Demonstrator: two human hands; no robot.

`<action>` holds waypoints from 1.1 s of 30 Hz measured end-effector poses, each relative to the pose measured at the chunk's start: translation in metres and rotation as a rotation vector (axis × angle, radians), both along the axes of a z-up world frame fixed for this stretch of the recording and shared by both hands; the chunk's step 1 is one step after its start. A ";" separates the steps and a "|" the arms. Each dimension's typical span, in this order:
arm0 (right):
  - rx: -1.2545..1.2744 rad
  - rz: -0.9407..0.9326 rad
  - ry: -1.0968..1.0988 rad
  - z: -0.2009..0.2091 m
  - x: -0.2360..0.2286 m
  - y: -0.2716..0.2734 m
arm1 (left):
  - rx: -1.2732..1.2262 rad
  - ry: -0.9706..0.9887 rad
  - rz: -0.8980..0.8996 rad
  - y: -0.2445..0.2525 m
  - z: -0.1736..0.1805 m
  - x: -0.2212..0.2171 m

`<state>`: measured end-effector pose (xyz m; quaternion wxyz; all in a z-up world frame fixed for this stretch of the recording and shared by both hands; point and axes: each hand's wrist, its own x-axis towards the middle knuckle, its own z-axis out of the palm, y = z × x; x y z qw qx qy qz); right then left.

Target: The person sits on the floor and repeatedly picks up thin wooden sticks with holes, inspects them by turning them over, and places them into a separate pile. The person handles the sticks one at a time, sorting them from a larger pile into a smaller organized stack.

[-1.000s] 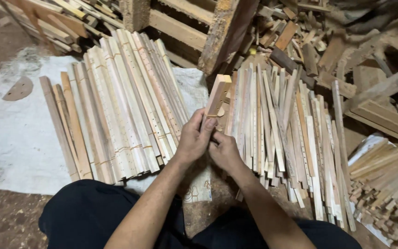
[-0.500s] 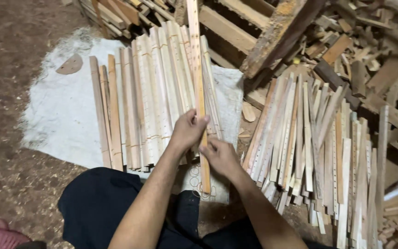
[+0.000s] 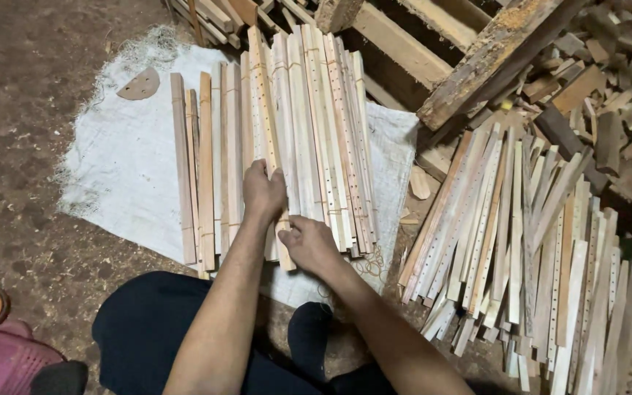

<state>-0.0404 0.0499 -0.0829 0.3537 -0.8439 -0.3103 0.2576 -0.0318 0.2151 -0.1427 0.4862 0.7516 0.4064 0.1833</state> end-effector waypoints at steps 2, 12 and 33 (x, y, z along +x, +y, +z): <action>-0.048 -0.029 -0.013 0.009 0.002 0.013 | 0.067 -0.004 0.027 0.003 -0.015 0.004; -0.207 0.017 -0.172 -0.037 0.011 0.038 | 0.152 0.201 -0.006 -0.004 -0.048 0.006; 0.058 -0.625 -0.010 -0.034 0.063 -0.202 | -0.383 -0.147 -0.535 -0.209 0.031 0.026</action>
